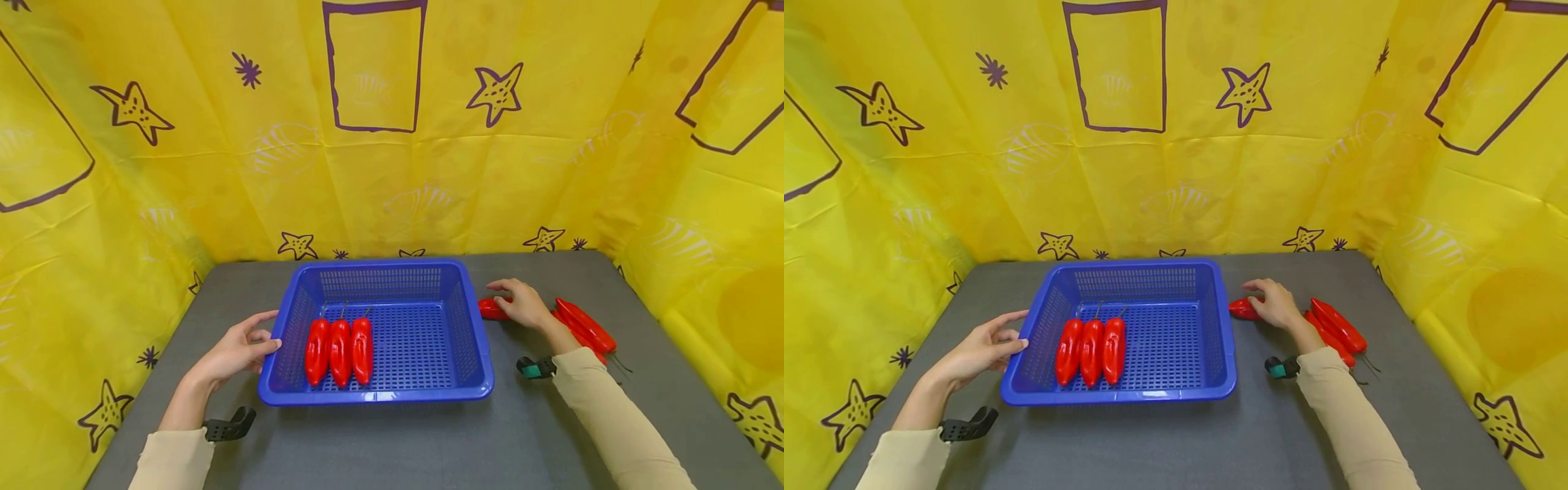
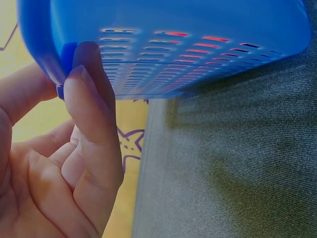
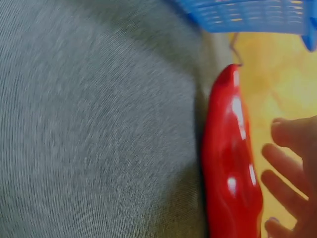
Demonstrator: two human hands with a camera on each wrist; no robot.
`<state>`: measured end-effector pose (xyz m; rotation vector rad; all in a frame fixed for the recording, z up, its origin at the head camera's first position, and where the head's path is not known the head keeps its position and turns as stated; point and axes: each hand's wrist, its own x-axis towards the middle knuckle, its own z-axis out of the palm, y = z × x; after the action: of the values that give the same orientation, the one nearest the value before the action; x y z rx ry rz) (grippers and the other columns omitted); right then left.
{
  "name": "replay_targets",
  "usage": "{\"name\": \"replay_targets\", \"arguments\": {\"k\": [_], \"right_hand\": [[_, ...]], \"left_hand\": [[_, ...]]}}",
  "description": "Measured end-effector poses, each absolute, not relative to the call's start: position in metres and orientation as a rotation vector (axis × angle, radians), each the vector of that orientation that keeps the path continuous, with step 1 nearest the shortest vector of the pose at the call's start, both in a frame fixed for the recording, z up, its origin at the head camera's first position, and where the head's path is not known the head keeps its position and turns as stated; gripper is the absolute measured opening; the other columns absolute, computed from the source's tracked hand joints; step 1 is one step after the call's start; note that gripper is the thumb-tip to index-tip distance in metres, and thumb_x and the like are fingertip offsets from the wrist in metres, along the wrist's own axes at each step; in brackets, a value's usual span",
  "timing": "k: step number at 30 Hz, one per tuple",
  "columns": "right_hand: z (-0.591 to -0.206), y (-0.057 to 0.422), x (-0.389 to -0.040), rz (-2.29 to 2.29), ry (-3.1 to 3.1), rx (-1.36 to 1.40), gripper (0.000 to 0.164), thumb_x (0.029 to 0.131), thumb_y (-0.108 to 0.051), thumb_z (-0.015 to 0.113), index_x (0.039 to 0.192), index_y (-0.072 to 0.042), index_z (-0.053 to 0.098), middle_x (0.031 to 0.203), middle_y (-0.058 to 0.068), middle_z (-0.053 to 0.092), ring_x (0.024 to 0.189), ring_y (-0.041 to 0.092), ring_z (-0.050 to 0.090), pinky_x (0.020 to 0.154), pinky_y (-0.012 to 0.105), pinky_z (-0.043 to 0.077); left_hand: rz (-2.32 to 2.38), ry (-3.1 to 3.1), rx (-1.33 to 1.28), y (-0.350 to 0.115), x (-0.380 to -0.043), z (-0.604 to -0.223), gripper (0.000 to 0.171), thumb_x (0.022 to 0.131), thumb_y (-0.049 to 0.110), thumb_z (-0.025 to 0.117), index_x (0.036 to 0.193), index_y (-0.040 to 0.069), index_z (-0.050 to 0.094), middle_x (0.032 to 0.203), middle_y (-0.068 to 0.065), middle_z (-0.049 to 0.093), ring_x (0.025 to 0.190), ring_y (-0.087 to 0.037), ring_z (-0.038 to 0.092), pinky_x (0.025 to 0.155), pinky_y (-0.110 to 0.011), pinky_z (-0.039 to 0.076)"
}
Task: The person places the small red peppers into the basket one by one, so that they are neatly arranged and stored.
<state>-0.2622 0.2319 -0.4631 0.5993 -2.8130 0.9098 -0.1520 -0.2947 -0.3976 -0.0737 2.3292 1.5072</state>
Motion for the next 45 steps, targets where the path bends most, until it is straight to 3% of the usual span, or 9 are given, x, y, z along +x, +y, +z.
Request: {"name": "replay_targets", "arguments": {"k": [11, 19, 26, 35, 45], "right_hand": [[-0.461, 0.236, -0.232, 1.060, -2.608, 0.049, 0.026, 0.090, -0.015, 0.056, 0.111, -0.001, 0.060, 0.106, 0.020, 0.060, 0.097, 0.034, 0.057, 0.085, 0.048, 0.047], [-0.463, 0.243, -0.212, 1.079, -2.674, -0.354, 0.034, 0.091, -0.028, 0.051, 0.111, -0.001, 0.058, 0.105, 0.022, 0.063, 0.092, 0.035, 0.059, 0.078, 0.044, 0.046], [-0.467, 0.247, -0.208, 1.013, -2.754, -0.416, 0.040, 0.090, -0.031, 0.051, 0.114, 0.001, 0.055, 0.104, 0.024, 0.064, 0.091, 0.039, 0.058, 0.072, 0.048, 0.045], [-0.463, 0.243, -0.212, 0.874, -2.913, -0.309, 0.061, 0.088, -0.043, 0.051, 0.121, 0.008, 0.046, 0.109, 0.028, 0.060, 0.096, 0.045, 0.056, 0.078, 0.057, 0.043], [-0.463, 0.237, -0.230, 0.847, -2.964, -0.387, 0.061, 0.089, -0.044, 0.049, 0.120, 0.008, 0.045, 0.114, 0.034, 0.053, 0.098, 0.047, 0.052, 0.083, 0.058, 0.041]], "left_hand": [[1.506, 2.329, -0.068, -0.295, -0.151, -0.397, 0.072, 0.087, 0.021, 0.063, 0.144, 0.009, 0.021, 0.092, -0.016, 0.060, 0.073, -0.028, 0.065, 0.066, -0.040, 0.056], [1.515, 2.319, -0.058, -0.295, -0.149, -0.396, 0.074, 0.086, 0.023, 0.064, 0.144, 0.008, 0.020, 0.094, -0.016, 0.060, 0.074, -0.028, 0.065, 0.067, -0.040, 0.056], [1.513, 2.320, -0.063, -0.294, -0.149, -0.395, 0.074, 0.087, 0.023, 0.064, 0.144, 0.008, 0.020, 0.094, -0.016, 0.060, 0.074, -0.027, 0.065, 0.066, -0.040, 0.056], [1.509, 2.324, -0.074, -0.296, -0.149, -0.398, 0.075, 0.086, 0.024, 0.065, 0.144, 0.009, 0.021, 0.093, -0.016, 0.060, 0.074, -0.028, 0.065, 0.066, -0.040, 0.056], [1.512, 2.318, -0.066, -0.295, -0.151, -0.398, 0.073, 0.087, 0.022, 0.064, 0.144, 0.009, 0.021, 0.093, -0.016, 0.060, 0.073, -0.029, 0.065, 0.066, -0.040, 0.056]]}}
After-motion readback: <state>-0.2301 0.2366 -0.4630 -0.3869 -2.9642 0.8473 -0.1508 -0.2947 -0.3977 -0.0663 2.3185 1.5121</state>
